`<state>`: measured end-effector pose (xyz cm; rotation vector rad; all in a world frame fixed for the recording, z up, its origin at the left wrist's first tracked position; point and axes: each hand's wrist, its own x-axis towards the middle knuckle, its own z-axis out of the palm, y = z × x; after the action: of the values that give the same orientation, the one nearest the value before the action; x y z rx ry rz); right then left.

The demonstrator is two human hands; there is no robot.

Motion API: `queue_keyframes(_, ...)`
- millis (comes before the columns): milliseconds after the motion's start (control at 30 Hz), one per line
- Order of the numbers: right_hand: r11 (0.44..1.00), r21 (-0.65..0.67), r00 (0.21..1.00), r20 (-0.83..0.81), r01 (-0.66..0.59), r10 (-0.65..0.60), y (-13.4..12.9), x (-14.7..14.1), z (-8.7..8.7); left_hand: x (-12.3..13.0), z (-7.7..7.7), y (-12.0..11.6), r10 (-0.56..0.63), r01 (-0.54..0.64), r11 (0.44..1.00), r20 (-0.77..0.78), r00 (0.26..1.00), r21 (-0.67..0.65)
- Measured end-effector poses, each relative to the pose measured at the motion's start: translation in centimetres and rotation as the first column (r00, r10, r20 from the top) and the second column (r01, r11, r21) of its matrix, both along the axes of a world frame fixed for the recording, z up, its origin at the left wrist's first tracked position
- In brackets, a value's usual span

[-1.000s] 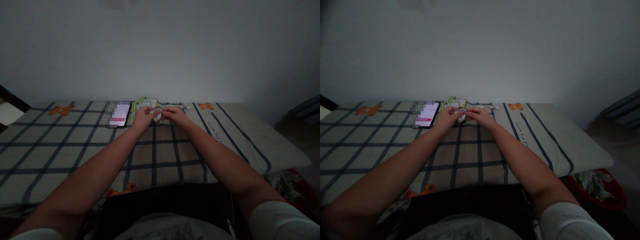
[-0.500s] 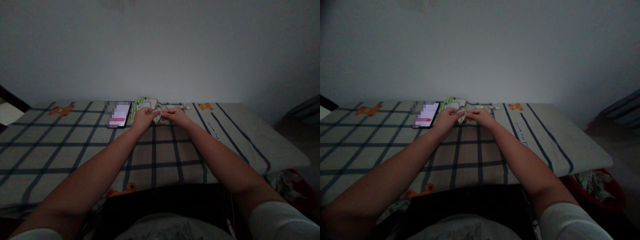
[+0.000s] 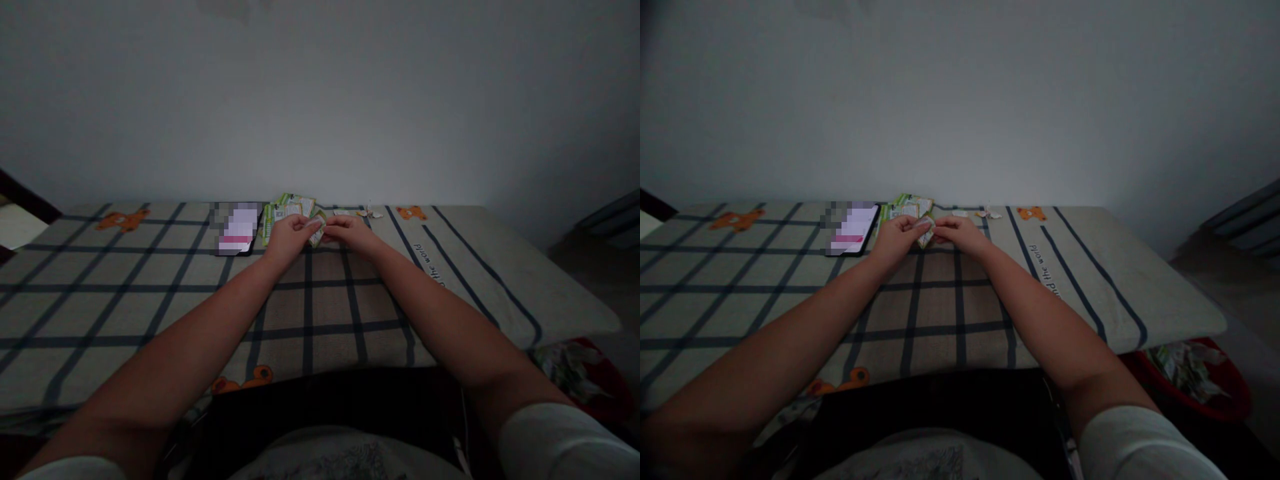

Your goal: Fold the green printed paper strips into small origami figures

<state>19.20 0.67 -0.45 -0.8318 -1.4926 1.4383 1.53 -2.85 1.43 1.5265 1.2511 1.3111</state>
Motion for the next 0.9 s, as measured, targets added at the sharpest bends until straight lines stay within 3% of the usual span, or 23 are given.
queue_keyframes(200,1.000,0.017,0.998,-0.068,0.010,-0.009,-0.3,0.1,0.2,-0.1,-0.3,0.7,0.005,-0.004,1.000,-0.007,1.000,0.031)
queue_keyframes(700,0.976,0.218,0.993,0.113,0.008,-0.033,-0.7,0.4,1.0,0.1,0.7,-0.5,0.068,-0.066,0.997,-0.024,0.997,0.050)
queue_keyframes(900,0.989,0.138,0.992,0.111,0.043,-0.059,-0.5,0.2,0.6,0.0,0.7,-0.5,0.043,-0.041,0.998,-0.050,0.998,0.054)
